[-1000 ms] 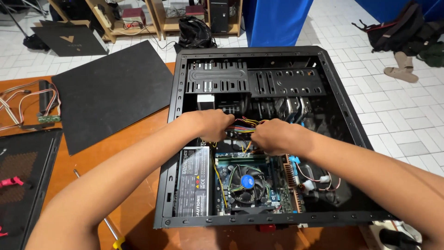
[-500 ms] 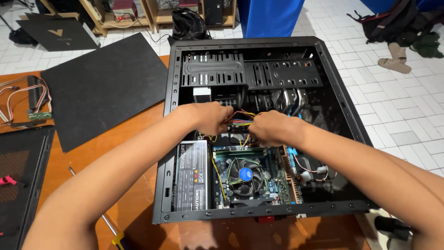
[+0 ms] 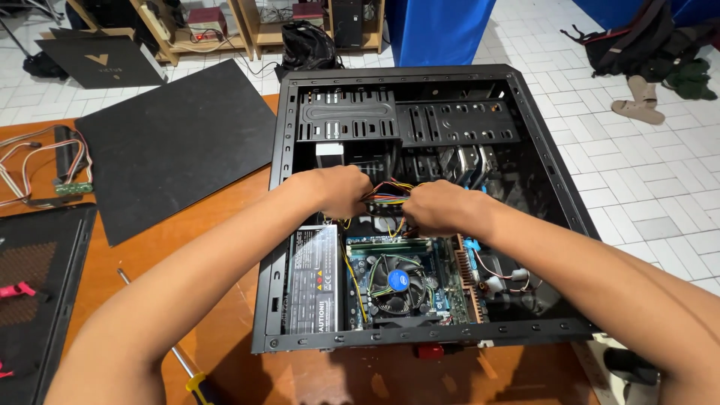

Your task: Checking and organizing internal cable connections inside a desktop computer case

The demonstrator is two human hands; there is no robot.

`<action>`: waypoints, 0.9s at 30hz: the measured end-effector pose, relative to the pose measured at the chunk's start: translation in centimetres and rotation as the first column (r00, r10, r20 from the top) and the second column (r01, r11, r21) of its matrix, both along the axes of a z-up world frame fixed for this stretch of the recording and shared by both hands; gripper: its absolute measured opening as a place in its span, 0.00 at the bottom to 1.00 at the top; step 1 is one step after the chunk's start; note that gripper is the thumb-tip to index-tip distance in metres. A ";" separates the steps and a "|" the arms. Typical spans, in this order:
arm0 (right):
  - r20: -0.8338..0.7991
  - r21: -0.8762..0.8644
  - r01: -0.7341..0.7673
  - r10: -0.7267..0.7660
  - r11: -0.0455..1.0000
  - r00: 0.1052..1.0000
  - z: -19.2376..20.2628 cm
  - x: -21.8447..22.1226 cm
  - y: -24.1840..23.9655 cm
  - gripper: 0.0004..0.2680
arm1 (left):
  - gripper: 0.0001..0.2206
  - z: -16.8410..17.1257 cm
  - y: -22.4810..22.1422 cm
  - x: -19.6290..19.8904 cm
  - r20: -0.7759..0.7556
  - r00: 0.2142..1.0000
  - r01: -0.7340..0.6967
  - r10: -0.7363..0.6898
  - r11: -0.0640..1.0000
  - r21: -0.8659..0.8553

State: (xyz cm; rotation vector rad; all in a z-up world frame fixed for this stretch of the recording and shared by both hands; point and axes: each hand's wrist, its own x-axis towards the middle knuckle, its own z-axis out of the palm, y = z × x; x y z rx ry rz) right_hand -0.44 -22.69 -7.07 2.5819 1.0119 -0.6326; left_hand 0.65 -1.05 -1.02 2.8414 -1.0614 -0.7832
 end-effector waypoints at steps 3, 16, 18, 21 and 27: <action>0.015 0.024 -0.017 0.017 1.000 1.000 0.0 -0.1 0.0 0.06 | 0.15 -0.5 0.0 0.3 0.005 1.000 -0.006 0.006 1.000 -0.003; 0.105 0.045 -0.149 0.144 0.988 0.984 -2.5 0.4 -0.4 0.05 | 0.18 0.5 0.5 -1.3 0.016 0.999 -0.052 0.052 0.999 0.007; 0.114 0.069 -0.179 0.171 0.981 0.979 -2.4 0.4 -0.4 0.04 | 0.16 0.4 0.5 -1.2 0.020 0.998 -0.057 0.057 0.998 -0.018; 0.122 0.057 -0.186 0.178 0.981 0.976 -2.7 0.2 -0.3 0.06 | 0.18 0.8 0.4 -1.4 0.010 0.998 -0.056 0.056 0.998 -0.017; 0.175 0.080 -0.198 0.182 0.977 0.968 -4.6 1.0 -0.7 0.07 | 0.17 1.0 0.3 -0.9 -0.024 0.997 -0.075 0.074 0.997 -0.028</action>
